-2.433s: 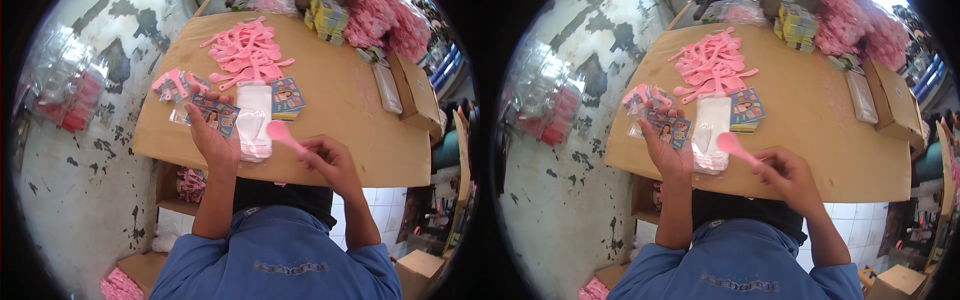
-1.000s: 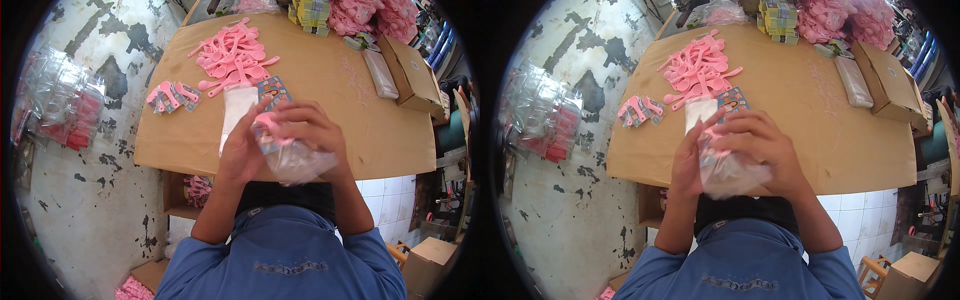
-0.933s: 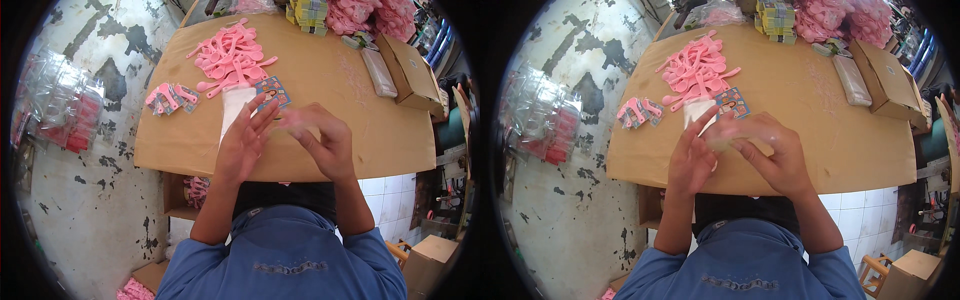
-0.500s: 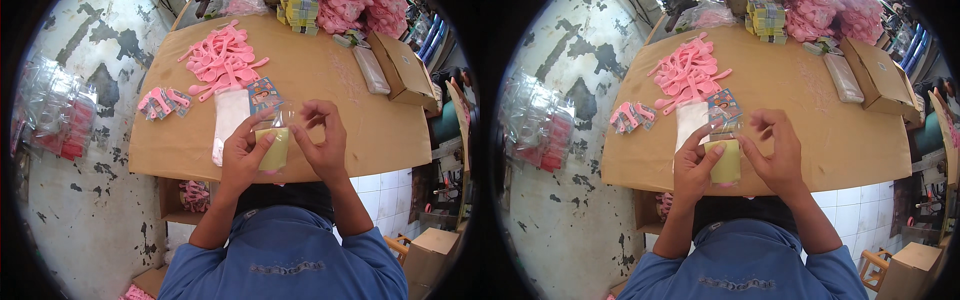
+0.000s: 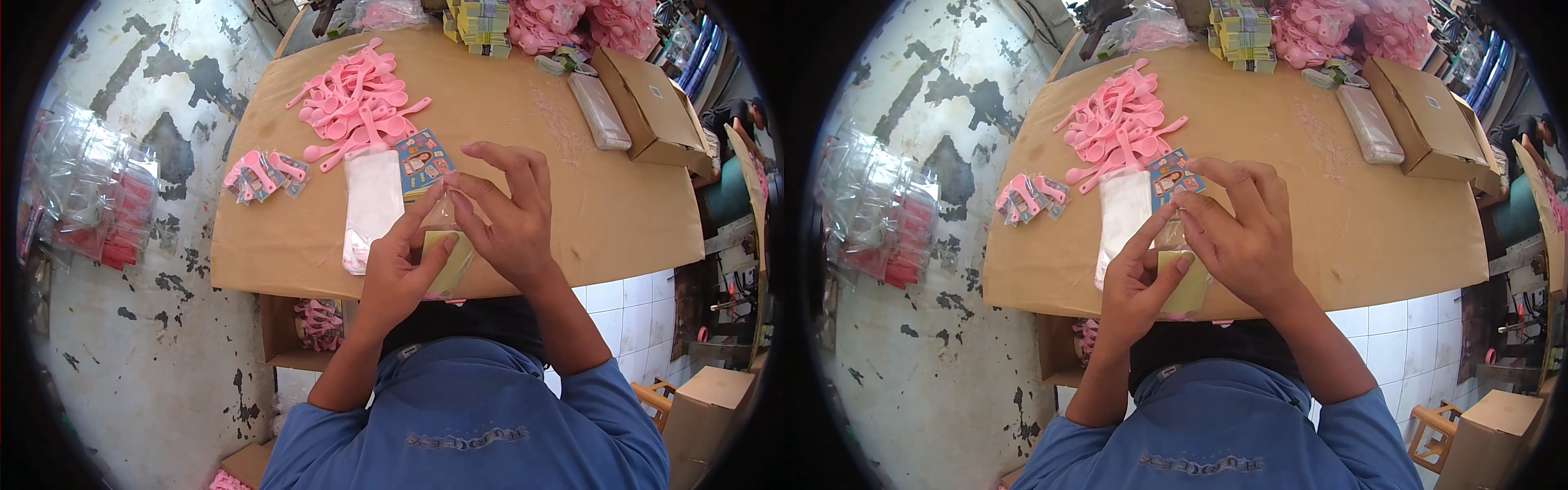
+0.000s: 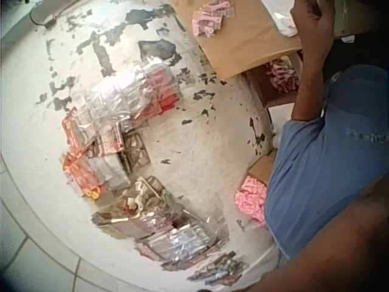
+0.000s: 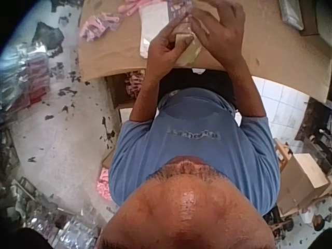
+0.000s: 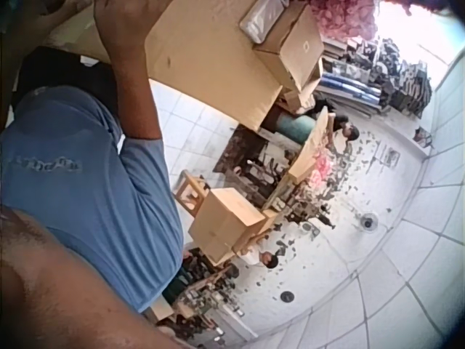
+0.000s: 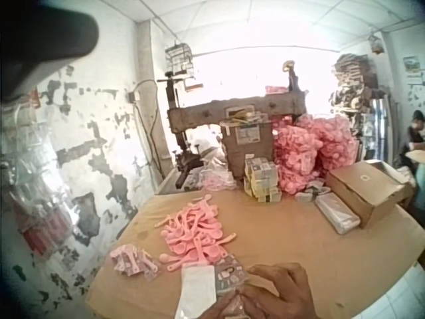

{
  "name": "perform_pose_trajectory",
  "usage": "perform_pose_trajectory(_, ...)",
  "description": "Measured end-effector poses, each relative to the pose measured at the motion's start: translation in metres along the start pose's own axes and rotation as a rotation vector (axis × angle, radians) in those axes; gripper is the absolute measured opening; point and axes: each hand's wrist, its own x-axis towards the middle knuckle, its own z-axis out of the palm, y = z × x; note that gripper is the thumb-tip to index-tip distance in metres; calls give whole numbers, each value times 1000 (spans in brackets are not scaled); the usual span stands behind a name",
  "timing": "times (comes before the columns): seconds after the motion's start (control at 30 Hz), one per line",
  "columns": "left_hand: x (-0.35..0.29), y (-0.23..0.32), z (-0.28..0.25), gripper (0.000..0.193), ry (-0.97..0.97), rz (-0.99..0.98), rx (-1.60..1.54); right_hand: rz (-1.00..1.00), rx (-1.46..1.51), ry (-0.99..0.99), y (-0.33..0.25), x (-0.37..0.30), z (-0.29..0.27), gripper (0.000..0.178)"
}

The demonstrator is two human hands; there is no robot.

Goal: The person repeatedly picks up a small plastic bag, inserts a pink plastic spoon and a small card, and places the sealed package on the table. The person continues this repetitive packaging process throughout the clip.

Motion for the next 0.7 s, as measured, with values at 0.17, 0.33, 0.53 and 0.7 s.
perform_pose_trajectory(0.17, -1, 4, -1, 63, -66, -46, 271, -29, -37, -6, 7, -7, 5, 25)
perform_pose_trajectory(0.33, -1, 3, 0, 59, -100, -58, 267, 56, 74, -7, 19, -1, 0, 20)
perform_pose_trajectory(0.53, -2, 10, 4, 38, 38, -125, -248, 827, 1121, 385, 43, -1, -17, 8)
perform_pose_trajectory(0.7, 2, 0, -4, 25, 100, -68, -302, 787, 1477, -86, 51, -30, -27, 8)
